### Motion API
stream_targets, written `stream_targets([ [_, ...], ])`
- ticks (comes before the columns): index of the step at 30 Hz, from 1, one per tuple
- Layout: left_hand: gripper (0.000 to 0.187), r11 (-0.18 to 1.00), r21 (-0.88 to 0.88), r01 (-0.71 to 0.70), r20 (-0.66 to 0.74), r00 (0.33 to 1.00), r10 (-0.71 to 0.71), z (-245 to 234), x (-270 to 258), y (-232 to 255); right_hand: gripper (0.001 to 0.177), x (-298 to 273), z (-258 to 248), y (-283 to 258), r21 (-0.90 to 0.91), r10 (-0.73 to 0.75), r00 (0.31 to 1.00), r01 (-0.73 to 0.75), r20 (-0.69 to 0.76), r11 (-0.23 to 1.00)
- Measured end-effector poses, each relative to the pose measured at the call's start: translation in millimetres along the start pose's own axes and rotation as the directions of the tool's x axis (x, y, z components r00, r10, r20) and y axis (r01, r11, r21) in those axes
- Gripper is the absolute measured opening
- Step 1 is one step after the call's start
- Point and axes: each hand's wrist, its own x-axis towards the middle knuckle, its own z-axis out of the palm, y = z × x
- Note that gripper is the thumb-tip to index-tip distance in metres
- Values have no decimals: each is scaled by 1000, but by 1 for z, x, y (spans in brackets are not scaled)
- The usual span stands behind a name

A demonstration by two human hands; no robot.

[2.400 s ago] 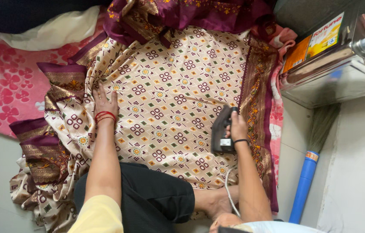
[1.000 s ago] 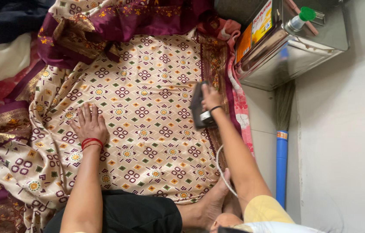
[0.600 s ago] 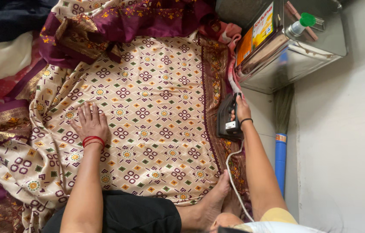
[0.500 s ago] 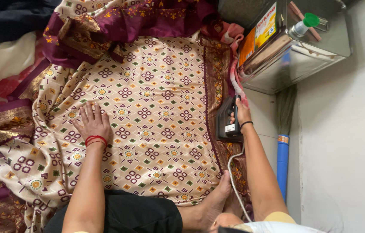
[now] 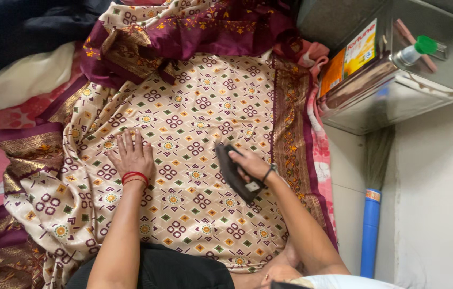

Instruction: The person irons a patterned fabric laid out on the floor using a handheld electric iron. They repeatedly smooth the fabric with their hands and move the iron across different sections to remove wrinkles.

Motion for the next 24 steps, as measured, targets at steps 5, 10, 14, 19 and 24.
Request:
stream_targets([
  [5,66,1000,18,25,5,1000,-25,-1,1,-2,43,34,48,-36,-172,-75,995,85,66,981],
  [10,68,1000,7,29,4,1000,-29,-11,-1,3,44,69,44,-59,-178,-106,989,86,-104,980],
  [14,71,999,10,33,7,999,-33,-20,-4,2,47,95,-6,-61,-93,-90,977,73,-195,993],
  [19,73,999,-15,28,-17,999,-29,-19,-4,-1,43,105,-82,-41,104,-31,919,78,-393,992],
  [24,73,999,30,27,-21,999,-26,-14,1,-5,45,109,-131,-11,309,43,823,163,-566,937],
])
